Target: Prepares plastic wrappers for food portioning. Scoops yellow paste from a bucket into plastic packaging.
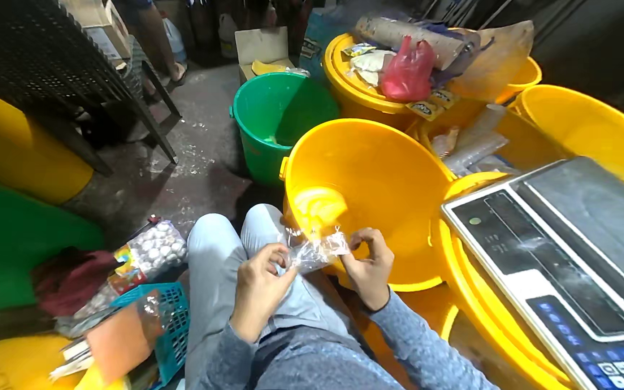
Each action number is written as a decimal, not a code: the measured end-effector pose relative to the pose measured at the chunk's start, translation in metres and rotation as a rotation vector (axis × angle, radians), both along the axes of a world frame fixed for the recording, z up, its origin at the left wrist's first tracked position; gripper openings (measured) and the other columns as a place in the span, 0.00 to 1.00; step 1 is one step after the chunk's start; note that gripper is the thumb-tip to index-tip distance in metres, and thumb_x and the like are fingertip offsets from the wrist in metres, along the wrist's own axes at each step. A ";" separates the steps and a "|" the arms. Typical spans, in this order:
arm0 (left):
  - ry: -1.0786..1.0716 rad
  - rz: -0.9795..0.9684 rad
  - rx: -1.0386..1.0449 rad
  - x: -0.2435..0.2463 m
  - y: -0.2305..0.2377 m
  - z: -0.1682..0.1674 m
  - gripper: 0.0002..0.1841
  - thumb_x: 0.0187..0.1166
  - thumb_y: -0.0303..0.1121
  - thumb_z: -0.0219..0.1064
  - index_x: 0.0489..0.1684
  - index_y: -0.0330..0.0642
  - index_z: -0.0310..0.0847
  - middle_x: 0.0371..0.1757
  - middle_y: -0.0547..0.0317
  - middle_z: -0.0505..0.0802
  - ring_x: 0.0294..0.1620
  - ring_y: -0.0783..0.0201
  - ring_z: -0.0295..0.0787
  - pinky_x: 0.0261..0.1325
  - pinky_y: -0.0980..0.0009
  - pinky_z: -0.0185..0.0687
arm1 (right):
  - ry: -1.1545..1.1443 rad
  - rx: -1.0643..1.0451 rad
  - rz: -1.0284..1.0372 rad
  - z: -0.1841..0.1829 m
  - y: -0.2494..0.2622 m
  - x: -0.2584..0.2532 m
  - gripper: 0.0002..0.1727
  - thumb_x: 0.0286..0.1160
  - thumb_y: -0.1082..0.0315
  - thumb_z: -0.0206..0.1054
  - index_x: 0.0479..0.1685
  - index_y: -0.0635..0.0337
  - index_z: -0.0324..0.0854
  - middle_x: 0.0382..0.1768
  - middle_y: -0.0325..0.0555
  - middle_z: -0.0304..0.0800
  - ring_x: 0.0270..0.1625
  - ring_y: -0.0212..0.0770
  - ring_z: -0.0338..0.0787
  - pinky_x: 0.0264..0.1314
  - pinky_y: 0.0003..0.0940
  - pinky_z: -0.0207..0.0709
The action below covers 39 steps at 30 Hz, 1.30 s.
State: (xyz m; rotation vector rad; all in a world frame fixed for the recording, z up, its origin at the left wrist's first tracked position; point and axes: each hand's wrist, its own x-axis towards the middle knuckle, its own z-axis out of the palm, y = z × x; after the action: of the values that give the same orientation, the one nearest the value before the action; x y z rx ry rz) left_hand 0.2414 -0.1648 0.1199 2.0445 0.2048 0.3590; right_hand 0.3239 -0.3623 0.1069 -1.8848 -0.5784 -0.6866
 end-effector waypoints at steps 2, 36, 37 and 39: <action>0.234 -0.075 -0.229 0.002 0.009 0.008 0.15 0.64 0.36 0.80 0.46 0.41 0.90 0.29 0.68 0.94 0.22 0.78 0.86 0.26 0.79 0.82 | 0.011 -0.077 -0.017 0.001 -0.001 0.000 0.11 0.65 0.66 0.74 0.32 0.64 0.80 0.27 0.42 0.84 0.31 0.23 0.82 0.38 0.14 0.77; -0.346 0.001 -0.658 0.029 -0.024 -0.005 0.16 0.66 0.17 0.65 0.52 0.27 0.75 0.51 0.62 0.86 0.47 0.78 0.86 0.52 0.78 0.86 | 0.543 0.446 0.442 0.014 0.023 -0.015 0.15 0.68 0.77 0.67 0.51 0.55 0.73 0.42 0.30 0.87 0.45 0.24 0.88 0.51 0.24 0.86; -0.434 0.111 -0.657 0.030 -0.037 -0.007 0.17 0.66 0.15 0.63 0.55 0.26 0.73 0.53 0.62 0.85 0.46 0.79 0.86 0.50 0.79 0.87 | 0.505 0.471 0.356 0.011 0.027 -0.016 0.14 0.69 0.78 0.66 0.50 0.57 0.72 0.39 0.30 0.86 0.40 0.24 0.87 0.45 0.23 0.85; -0.556 0.206 -0.597 0.033 -0.051 -0.012 0.20 0.69 0.14 0.62 0.59 0.32 0.67 0.55 0.65 0.83 0.44 0.81 0.87 0.48 0.81 0.89 | 0.366 0.484 0.222 0.004 0.027 -0.013 0.14 0.73 0.77 0.67 0.52 0.55 0.71 0.41 0.29 0.84 0.41 0.22 0.86 0.43 0.20 0.85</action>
State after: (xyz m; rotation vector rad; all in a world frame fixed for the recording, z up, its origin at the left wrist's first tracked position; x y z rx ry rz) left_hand 0.2743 -0.2162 0.1080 1.2815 0.1535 0.8640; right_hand 0.3110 -0.3355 0.1107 -1.4174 -0.3392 -0.2884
